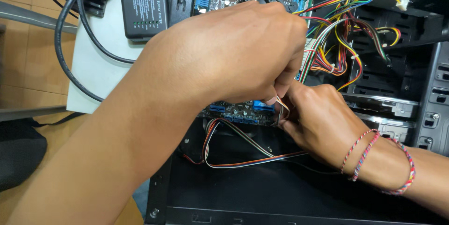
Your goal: The person organizes and connects various internal power and data cables within a desktop computer chassis by hand, then uses a small brush to clean debris from the interior components.
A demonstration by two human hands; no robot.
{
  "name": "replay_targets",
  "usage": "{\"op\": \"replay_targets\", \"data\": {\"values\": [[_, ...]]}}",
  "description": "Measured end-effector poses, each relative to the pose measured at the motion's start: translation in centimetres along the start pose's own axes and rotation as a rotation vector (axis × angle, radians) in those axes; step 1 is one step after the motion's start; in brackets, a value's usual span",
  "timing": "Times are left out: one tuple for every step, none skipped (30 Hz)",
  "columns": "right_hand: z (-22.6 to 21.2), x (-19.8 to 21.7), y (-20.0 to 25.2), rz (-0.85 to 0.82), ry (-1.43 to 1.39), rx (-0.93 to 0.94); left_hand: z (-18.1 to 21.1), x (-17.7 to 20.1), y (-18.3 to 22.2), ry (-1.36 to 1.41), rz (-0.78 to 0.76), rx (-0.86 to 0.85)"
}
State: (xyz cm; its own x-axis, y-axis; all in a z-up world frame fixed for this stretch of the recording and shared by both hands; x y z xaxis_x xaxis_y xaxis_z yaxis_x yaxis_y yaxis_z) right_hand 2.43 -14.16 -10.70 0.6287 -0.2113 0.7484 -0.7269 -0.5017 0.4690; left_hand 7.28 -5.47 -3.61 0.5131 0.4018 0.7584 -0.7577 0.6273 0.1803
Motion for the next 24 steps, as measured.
{"op": "replay_targets", "data": {"values": [[-0.05,0.01,-0.05,0.001,0.008,0.003,0.05,-0.06,-0.02,-0.013,-0.008,-0.009],[-0.04,0.00,-0.06,-0.001,0.009,0.001,0.11,-0.15,-0.02,-0.025,-0.017,-0.019],[0.00,-0.02,-0.06,-0.004,0.010,-0.005,0.11,-0.15,0.01,-0.022,-0.016,-0.020],[-0.01,-0.04,-0.08,-0.006,0.011,-0.008,0.06,-0.15,0.07,-0.026,-0.016,-0.018],[-0.06,-0.06,-0.09,-0.007,0.013,-0.009,0.01,-0.17,0.11,-0.031,-0.017,-0.015],[-0.05,-0.11,-0.10,-0.012,-0.008,-0.018,-0.02,-0.21,0.14,-0.030,-0.016,-0.015],[-0.02,-0.13,-0.09,-0.017,-0.028,-0.027,0.09,-0.10,0.14,-0.034,0.001,-0.026],[-0.08,-0.09,-0.10,-0.017,-0.028,-0.026,0.18,0.02,0.15,-0.041,0.017,-0.038],[-0.07,-0.03,-0.09,-0.016,-0.021,-0.029,0.17,-0.03,0.16,-0.042,0.018,-0.037],[-0.05,0.01,-0.09,-0.015,-0.014,-0.032,0.11,-0.06,0.16,-0.033,0.018,-0.029],[-0.03,0.03,-0.10,-0.015,-0.015,-0.032,0.04,-0.07,0.15,-0.025,0.018,-0.022],[-0.14,0.03,-0.09,-0.012,-0.007,-0.016,0.04,-0.06,0.13,-0.024,0.017,-0.022],[-0.23,0.01,-0.08,-0.010,0.000,0.000,0.05,-0.09,0.12,-0.028,0.009,-0.025],[-0.13,-0.04,-0.07,-0.010,-0.002,-0.002,0.10,-0.12,0.09,-0.032,0.001,-0.029],[-0.04,-0.12,-0.08,-0.013,0.004,-0.002,0.15,-0.09,0.07,-0.031,-0.001,-0.031],[0.04,-0.21,-0.07,-0.015,0.009,-0.002,0.11,-0.12,0.07,-0.035,-0.009,-0.021],[0.12,-0.25,-0.02,-0.016,0.008,-0.003,0.08,-0.15,0.07,-0.038,-0.018,-0.011],[0.04,-0.16,0.00,-0.007,0.001,0.010,0.16,-0.07,0.04,-0.039,-0.018,-0.012],[-0.06,-0.06,0.01,0.002,-0.005,0.023,0.15,-0.11,0.02,-0.040,-0.031,-0.004],[-0.05,-0.06,0.01,0.002,-0.006,0.023,0.10,-0.18,0.02,-0.040,-0.044,0.005],[0.02,-0.05,0.00,0.003,0.004,0.017,0.12,-0.14,0.03,-0.040,-0.045,0.005],[0.08,-0.05,-0.01,0.003,0.015,0.011,0.07,-0.17,0.05,-0.055,-0.049,0.008],[0.07,-0.07,-0.04,0.002,0.014,0.011,0.01,-0.24,0.08,-0.070,-0.054,0.011],[0.04,-0.13,-0.06,-0.003,0.013,0.013,-0.01,-0.28,0.08,-0.070,-0.054,0.011]]}}
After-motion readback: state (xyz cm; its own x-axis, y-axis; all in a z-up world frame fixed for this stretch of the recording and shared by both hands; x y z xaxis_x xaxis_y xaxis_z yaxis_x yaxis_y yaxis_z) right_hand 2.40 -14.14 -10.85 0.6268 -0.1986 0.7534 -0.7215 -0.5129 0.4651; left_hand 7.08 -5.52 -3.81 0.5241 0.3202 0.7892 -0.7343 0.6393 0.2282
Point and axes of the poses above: each hand's wrist, its own y-axis away from the middle knuckle, its own x-axis out of the back of the hand, z = x × y, the point moved 10 cm from there along -y, towards the middle knuckle, and after that the axes turned 1 degree about z, right-handed, at the moved point
